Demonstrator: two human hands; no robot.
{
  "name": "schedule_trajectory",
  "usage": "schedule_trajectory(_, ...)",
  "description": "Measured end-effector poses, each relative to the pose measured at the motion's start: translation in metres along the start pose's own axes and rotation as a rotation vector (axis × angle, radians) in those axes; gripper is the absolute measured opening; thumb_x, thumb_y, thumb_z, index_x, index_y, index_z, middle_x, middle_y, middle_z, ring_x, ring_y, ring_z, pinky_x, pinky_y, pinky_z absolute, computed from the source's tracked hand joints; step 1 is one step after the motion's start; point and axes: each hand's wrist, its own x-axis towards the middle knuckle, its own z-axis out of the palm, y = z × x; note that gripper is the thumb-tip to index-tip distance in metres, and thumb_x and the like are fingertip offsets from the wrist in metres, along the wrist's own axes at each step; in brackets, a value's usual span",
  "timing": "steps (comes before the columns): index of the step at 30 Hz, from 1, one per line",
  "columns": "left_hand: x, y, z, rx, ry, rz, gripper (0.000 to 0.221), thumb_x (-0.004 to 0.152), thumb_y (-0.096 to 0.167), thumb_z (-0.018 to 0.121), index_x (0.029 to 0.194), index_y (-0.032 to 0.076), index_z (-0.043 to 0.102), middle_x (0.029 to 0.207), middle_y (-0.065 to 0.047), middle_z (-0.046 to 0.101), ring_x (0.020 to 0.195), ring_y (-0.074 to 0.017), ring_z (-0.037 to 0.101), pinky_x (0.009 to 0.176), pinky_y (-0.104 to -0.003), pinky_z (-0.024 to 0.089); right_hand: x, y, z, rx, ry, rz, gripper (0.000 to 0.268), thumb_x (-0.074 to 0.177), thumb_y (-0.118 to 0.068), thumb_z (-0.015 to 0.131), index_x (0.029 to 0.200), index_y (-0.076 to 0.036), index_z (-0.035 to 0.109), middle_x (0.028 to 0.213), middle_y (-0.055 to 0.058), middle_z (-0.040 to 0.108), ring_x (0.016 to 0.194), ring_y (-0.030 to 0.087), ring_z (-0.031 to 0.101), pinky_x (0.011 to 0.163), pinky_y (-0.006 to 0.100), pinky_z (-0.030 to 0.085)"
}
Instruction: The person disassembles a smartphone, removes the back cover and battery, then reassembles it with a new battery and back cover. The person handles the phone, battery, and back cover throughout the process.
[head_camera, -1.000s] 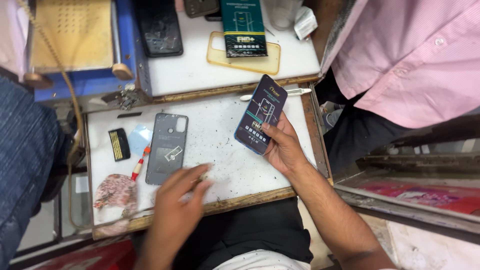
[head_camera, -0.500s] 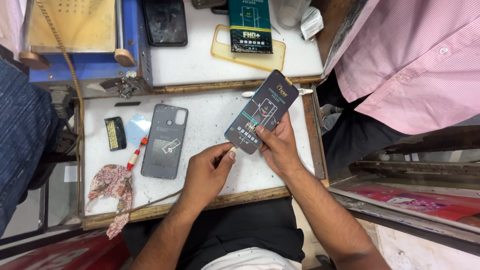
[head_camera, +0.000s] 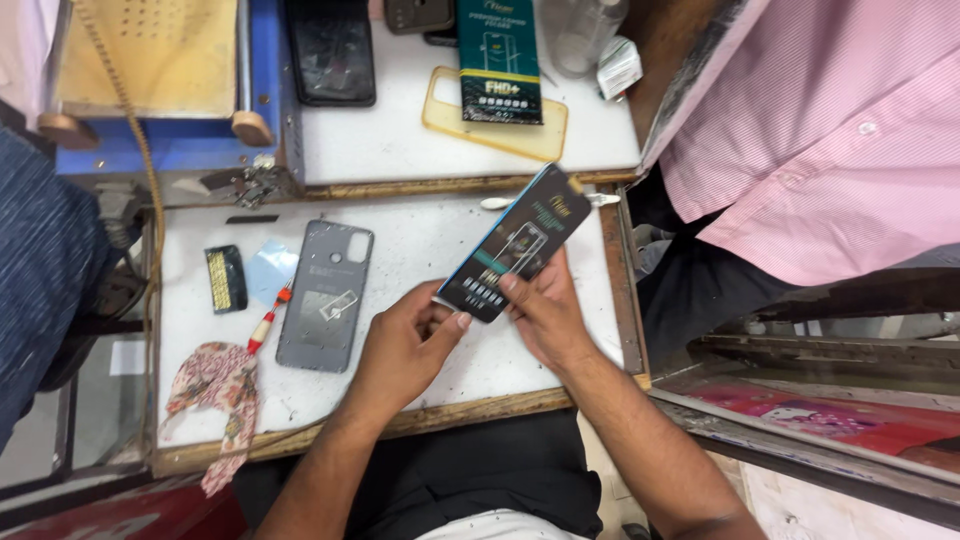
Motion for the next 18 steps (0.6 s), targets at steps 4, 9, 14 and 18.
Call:
schedule_trajectory(4, -0.002, 0.014, -0.004, 0.072, 0.109, 0.308, 0.037, 0.089, 0.015, 0.077, 0.121, 0.001, 0.067, 0.098, -0.008, 0.076, 0.086, -0.0122, 0.072, 0.071, -0.027, 0.058, -0.001, 0.005, -0.010, -0.036, -0.074, 0.065, 0.055, 0.096, -0.009, 0.074, 0.141, -0.011, 0.043, 0.120, 0.007, 0.065, 0.114, 0.015, 0.066, 0.100, 0.037, 0.057)
schedule_trajectory(9, -0.009, 0.020, -0.003, 0.130, 0.212, 0.308, 0.026, 0.088, 0.012, 0.077, 0.112, 0.003, 0.075, 0.092, -0.009, 0.078, 0.081, -0.0171, 0.073, 0.069, -0.030, 0.057, 0.001, 0.009, -0.027, -0.120, -0.122, 0.046, 0.038, 0.106, -0.013, 0.071, 0.136, 0.000, 0.052, 0.122, 0.012, 0.070, 0.118, 0.019, 0.068, 0.108, 0.041, 0.059)
schedule_trajectory(14, -0.025, 0.014, -0.009, 0.467, 0.387, 0.562, 0.022, 0.086, 0.008, 0.078, 0.108, 0.004, 0.074, 0.093, -0.012, 0.075, 0.084, -0.0243, 0.072, 0.071, -0.036, 0.056, 0.002, 0.007, -0.030, -0.092, -0.070, 0.034, 0.047, 0.101, -0.021, 0.067, 0.140, -0.007, 0.046, 0.123, 0.019, 0.069, 0.115, 0.029, 0.071, 0.094, 0.044, 0.063)
schedule_trajectory(18, -0.028, 0.013, -0.011, 0.572, 0.400, 0.788, 0.028, 0.083, 0.005, 0.075, 0.110, 0.002, 0.068, 0.102, -0.015, 0.075, 0.094, -0.0296, 0.074, 0.080, -0.039, 0.059, 0.005, 0.002, -0.028, 0.010, -0.189, 0.047, 0.050, 0.104, -0.027, 0.066, 0.143, -0.004, 0.043, 0.130, 0.028, 0.065, 0.123, 0.039, 0.068, 0.098, 0.045, 0.062)
